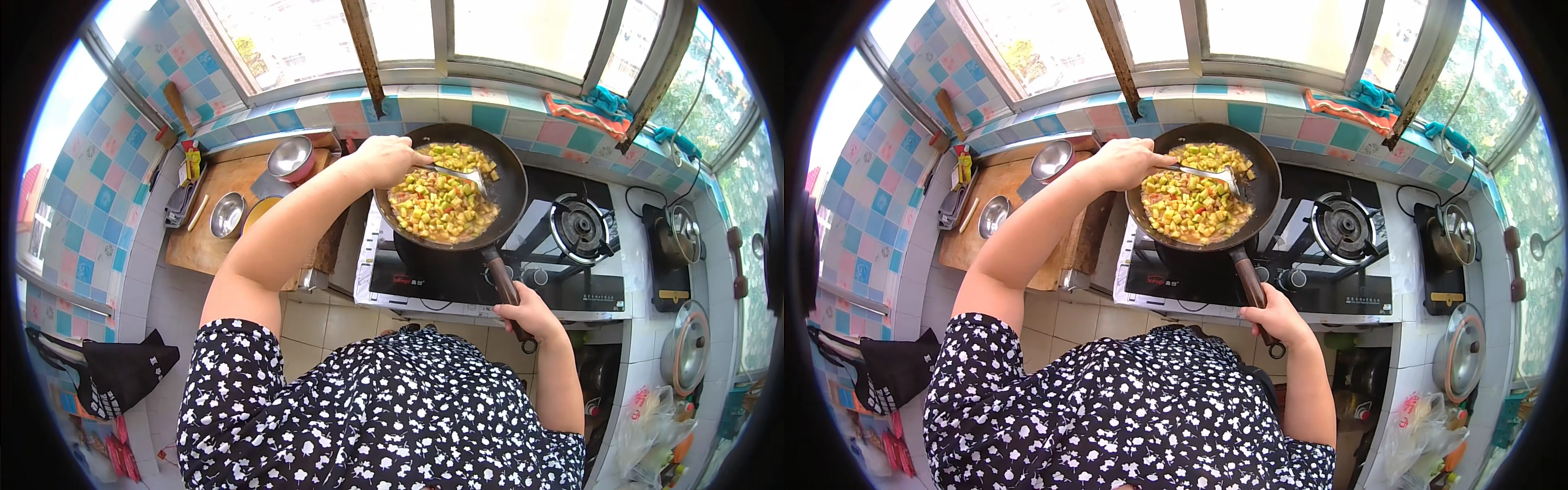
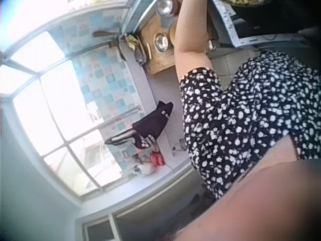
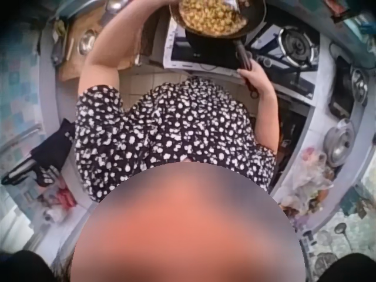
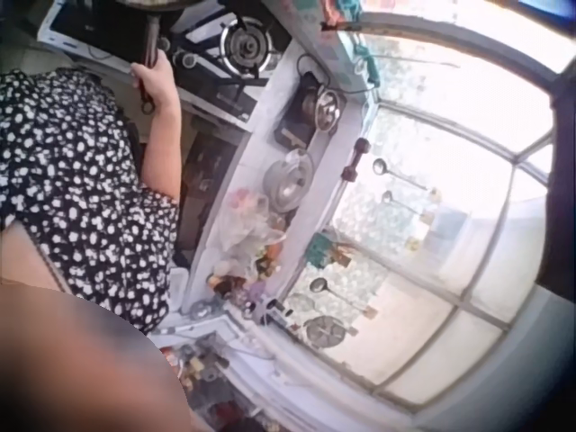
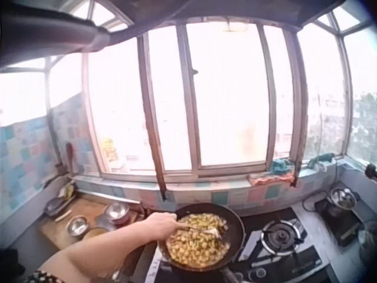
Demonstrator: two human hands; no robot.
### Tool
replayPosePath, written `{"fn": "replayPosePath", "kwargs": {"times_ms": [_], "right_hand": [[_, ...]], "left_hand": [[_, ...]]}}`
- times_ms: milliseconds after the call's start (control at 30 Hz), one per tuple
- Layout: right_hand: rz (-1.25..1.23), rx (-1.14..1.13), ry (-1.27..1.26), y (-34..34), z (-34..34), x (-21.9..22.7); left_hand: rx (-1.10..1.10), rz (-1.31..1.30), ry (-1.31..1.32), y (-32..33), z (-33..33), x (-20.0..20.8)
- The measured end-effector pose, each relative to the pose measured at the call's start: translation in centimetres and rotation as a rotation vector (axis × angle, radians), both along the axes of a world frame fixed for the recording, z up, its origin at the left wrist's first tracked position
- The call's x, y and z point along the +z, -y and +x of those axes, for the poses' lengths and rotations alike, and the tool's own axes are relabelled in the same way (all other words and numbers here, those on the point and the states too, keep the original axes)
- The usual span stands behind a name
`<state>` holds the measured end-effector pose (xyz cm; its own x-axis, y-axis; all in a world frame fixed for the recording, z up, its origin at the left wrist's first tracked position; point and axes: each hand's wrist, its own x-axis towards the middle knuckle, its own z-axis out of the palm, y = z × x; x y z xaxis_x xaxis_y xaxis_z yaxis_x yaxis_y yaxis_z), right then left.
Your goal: The person stir-fries diced vegetables in a wok, retrieves noodles from the refrigerator, boils water in a pot, and adds the noodles to the boiling water. They then add cooked meat to the wok and continue stirring the mixture.
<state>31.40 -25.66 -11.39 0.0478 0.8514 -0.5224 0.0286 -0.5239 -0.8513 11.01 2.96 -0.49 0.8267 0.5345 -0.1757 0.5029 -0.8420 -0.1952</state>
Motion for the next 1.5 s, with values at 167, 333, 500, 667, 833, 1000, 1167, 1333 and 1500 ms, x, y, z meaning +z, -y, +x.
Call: {"fn": "replayPosePath", "kwargs": {"times_ms": [167, 333, 500, 667, 833, 1000, 1167, 1333, 1500], "right_hand": [[-0.002, -0.002, -0.026, -0.1, 0.1, -0.4], [-0.003, -0.002, -0.008, 0.0, -0.1, 0.0], [-0.008, -0.009, -0.018, 0.0, 0.0, -0.1], [0.001, -0.002, -0.023, -0.2, -0.3, 0.1], [-0.002, 0.007, -0.024, -0.3, -0.4, 0.4], [-0.002, 0.001, -0.017, 0.0, -0.3, 0.3], [-0.013, 0.002, -0.005, -0.1, -0.3, 0.6], [-0.002, 0.008, -0.016, -0.4, -0.4, 0.5], [0.01, -0.022, -0.046, -0.4, -0.7, -0.6]], "left_hand": [[0.098, -0.068, 0.228, -0.8, 0.5, 0.4], [0.155, -0.095, 0.15, -0.8, -0.3, -4.0], [0.243, -0.116, 0.286, 0.4, -3.8, 0.0], [0.329, -0.265, 0.176, 4.9, -5.7, 0.1], [0.215, -0.245, 0.191, 9.5, -8.8, 0.9], [0.191, -0.12, 0.115, 11.3, -11.9, 2.8], [0.192, 0.082, 0.196, 9.2, -12.3, 2.5], [0.227, -0.061, 0.243, 5.5, -10.4, -5.8], [0.37, -0.194, 0.458, 7.1, -12.2, -9.7]]}}
